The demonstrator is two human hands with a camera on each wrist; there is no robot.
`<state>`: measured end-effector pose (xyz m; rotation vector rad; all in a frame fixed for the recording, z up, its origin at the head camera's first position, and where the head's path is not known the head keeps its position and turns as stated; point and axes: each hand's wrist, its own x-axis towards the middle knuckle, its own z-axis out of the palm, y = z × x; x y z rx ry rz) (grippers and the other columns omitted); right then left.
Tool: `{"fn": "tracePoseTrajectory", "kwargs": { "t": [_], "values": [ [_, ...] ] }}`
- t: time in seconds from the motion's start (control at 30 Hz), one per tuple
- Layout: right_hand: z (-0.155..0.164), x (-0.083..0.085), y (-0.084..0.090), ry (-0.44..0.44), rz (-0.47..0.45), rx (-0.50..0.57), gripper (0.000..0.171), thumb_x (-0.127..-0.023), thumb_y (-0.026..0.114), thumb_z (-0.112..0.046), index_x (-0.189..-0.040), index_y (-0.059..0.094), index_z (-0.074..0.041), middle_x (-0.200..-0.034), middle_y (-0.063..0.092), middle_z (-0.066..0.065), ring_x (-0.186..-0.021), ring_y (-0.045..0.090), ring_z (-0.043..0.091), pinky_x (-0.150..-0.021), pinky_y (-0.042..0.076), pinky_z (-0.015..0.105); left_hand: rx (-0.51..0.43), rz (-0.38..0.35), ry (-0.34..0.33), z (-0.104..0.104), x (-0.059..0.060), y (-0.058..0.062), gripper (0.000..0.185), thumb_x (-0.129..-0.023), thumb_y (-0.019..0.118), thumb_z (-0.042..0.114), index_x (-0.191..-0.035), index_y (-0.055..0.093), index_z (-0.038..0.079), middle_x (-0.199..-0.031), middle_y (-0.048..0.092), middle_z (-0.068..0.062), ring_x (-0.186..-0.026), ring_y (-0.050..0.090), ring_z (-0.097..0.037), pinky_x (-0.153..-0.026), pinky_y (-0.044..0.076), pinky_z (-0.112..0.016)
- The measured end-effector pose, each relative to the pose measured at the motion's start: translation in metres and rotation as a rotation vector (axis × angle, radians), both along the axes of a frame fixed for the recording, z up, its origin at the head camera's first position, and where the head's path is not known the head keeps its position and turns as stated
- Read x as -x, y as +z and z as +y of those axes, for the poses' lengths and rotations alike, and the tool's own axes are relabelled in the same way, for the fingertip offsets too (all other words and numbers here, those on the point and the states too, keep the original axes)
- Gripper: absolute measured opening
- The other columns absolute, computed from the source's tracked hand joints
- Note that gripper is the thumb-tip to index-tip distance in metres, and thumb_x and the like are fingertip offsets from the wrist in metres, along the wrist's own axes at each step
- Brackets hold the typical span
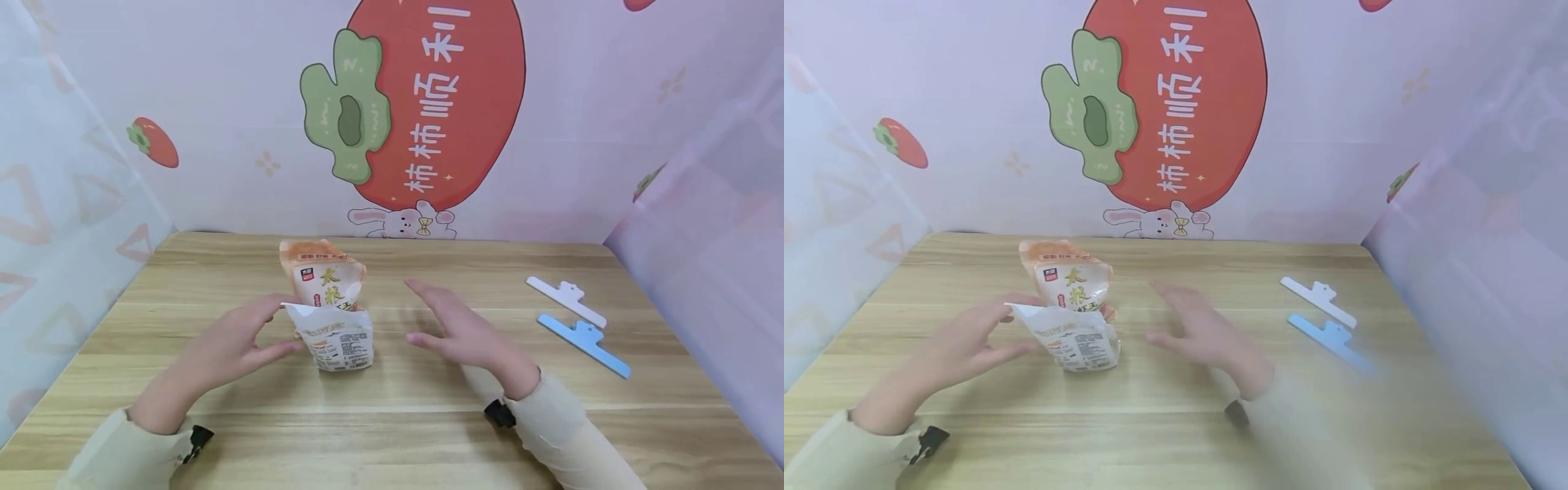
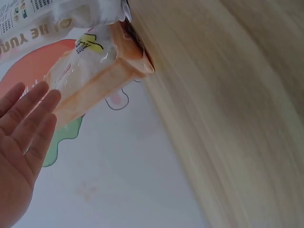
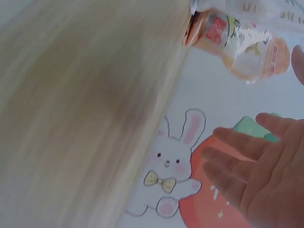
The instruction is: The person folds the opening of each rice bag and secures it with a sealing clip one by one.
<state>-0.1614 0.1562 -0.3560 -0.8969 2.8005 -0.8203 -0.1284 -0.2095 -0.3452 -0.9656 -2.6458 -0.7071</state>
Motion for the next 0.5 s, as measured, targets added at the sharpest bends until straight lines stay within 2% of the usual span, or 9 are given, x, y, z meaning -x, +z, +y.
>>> {"fn": "tracePoseTrajectory", "kwargs": {
  "t": [0.17, 0.33, 0.5],
  "values": [
    [-0.019, 0.0, -0.001, 0.054, -0.059, 0.018, 0.082, -0.092, 0.068, -0.044, -0.158, 0.026, -0.022, -0.161, 0.034, -0.002, -0.148, 0.034, 0.023, -0.119, 0.03, 0.049, -0.038, -0.04, -0.062, 0.005, 0.004, -0.004, 0.053, -0.078, 0.085, 0.023, -0.125, 0.06, 0.014, -0.123, 0.069, 0.001, -0.107, 0.067, -0.017, -0.08, 0.059, -0.039],
    [-0.033, -0.005, 0.0, 0.1, -0.098, 0.032, 0.078, -0.091, 0.069, -0.046, -0.156, 0.033, -0.021, -0.158, 0.04, -0.001, -0.145, 0.039, 0.022, -0.118, 0.033, 0.047, -0.073, -0.108, -0.079, 0.01, 0.005, -0.008, 0.049, -0.078, 0.085, 0.021, -0.122, 0.063, 0.015, -0.121, 0.071, 0.002, -0.104, 0.068, -0.016, -0.08, 0.059, -0.037],
    [-0.042, -0.008, 0.002, 0.125, -0.149, 0.075, 0.075, -0.09, 0.07, -0.048, -0.153, 0.038, -0.024, -0.154, 0.045, -0.006, -0.143, 0.042, 0.017, -0.116, 0.036, 0.047, -0.089, -0.171, -0.092, 0.014, 0.006, -0.01, 0.049, -0.079, 0.084, 0.02, -0.124, 0.064, 0.015, -0.12, 0.072, 0.001, -0.103, 0.068, -0.015, -0.079, 0.059, -0.032]
  ]
}}
